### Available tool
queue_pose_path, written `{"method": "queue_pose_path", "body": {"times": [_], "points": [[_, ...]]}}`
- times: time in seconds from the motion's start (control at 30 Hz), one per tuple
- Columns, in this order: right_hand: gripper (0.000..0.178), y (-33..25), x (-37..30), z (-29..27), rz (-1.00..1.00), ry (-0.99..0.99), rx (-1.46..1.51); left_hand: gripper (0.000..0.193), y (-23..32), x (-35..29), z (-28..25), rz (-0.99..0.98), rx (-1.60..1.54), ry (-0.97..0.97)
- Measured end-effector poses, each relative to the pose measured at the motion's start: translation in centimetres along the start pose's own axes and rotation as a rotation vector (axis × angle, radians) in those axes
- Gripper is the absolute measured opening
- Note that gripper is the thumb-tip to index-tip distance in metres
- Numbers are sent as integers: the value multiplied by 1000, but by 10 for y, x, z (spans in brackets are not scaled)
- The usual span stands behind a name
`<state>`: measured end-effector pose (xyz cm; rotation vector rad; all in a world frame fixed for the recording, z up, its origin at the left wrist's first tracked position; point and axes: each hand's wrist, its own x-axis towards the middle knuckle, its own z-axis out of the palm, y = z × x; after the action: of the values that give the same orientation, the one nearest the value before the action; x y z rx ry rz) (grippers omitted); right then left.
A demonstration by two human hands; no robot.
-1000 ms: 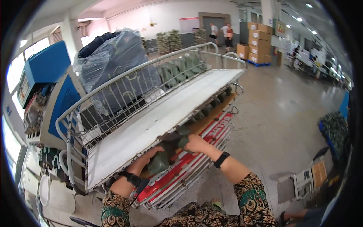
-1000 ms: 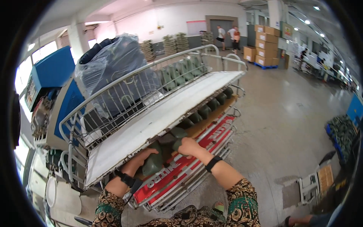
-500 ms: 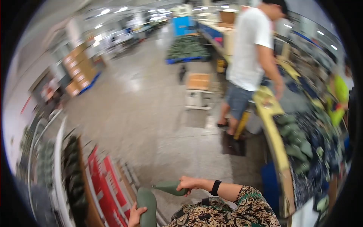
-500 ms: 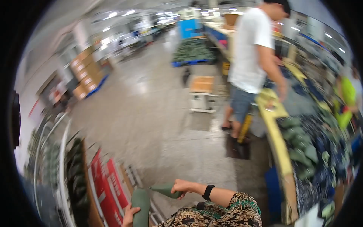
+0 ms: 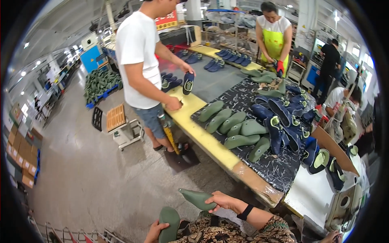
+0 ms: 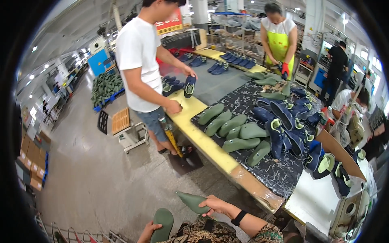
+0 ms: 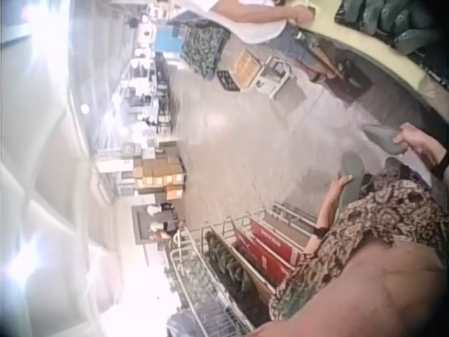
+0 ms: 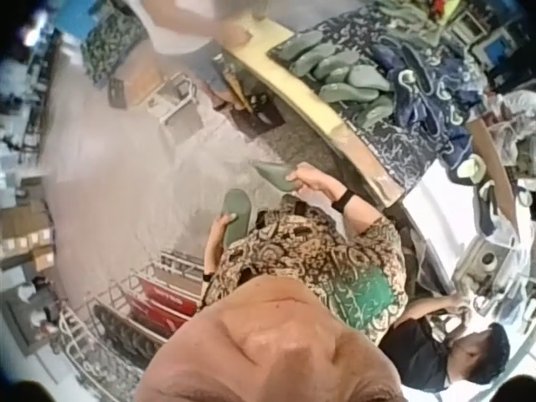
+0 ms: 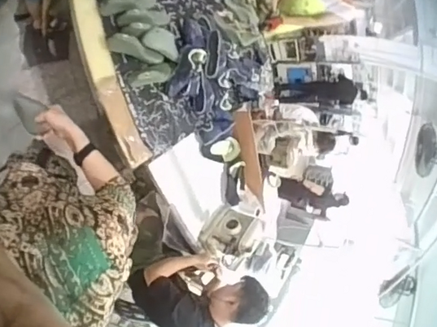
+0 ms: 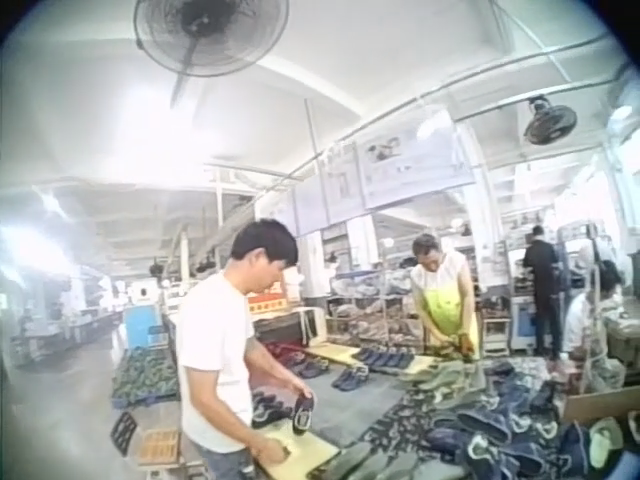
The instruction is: Moving shoe lasts and partially assembled shoes between a cart and a production table in a factory.
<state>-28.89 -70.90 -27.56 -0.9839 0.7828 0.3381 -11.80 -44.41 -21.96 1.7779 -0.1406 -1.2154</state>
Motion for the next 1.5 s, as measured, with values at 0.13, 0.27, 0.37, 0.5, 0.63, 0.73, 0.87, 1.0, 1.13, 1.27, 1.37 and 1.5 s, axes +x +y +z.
{"method": "queue_pose_path", "body": {"times": [0.13, 0.27, 0.37, 0.5, 0.63, 0.73, 0.87, 1.0, 1.13, 1.27, 1.37, 1.5], "points": [[40, -6, -15, -39, -144, 113, 240, 58, 27, 35, 26, -92, -72, -243], [38, -22, -32, -61, -300, 283, 493, 59, 51, 94, 40, -322, 102, -280], [37, -47, -42, -74, -422, 330, 598, 61, 72, 136, 39, -329, 96, -364], [32, -95, -37, -89, -611, 427, 744, 64, 96, 183, 32, -283, 128, -414], [30, -144, -34, -113, -668, 514, 821, 65, 114, 217, 30, -360, 138, -412], [30, -175, -33, -138, -661, 569, 867, 63, 118, 238, 35, -436, 165, -363], [29, -211, -29, -195, -643, 514, 848, 62, 111, 259, 52, -395, 108, -323], [27, -251, -19, -280, -740, 497, 914, 58, 123, 268, 75, -437, 79, -255], [28, -304, -13, -401, -974, 466, 904, 55, 157, 257, 104, -450, 176, -211], [33, -352, -8, -492, -1239, 458, 1046, 54, 190, 238, 134, -514, 148, -151], [32, -364, -3, -500, -1212, 496, 944, 55, 204, 238, 147, -456, 149, -116], [28, -348, 2, -452, -1003, 564, 422, 54, 204, 249, 154, -516, -12, -98]]}}
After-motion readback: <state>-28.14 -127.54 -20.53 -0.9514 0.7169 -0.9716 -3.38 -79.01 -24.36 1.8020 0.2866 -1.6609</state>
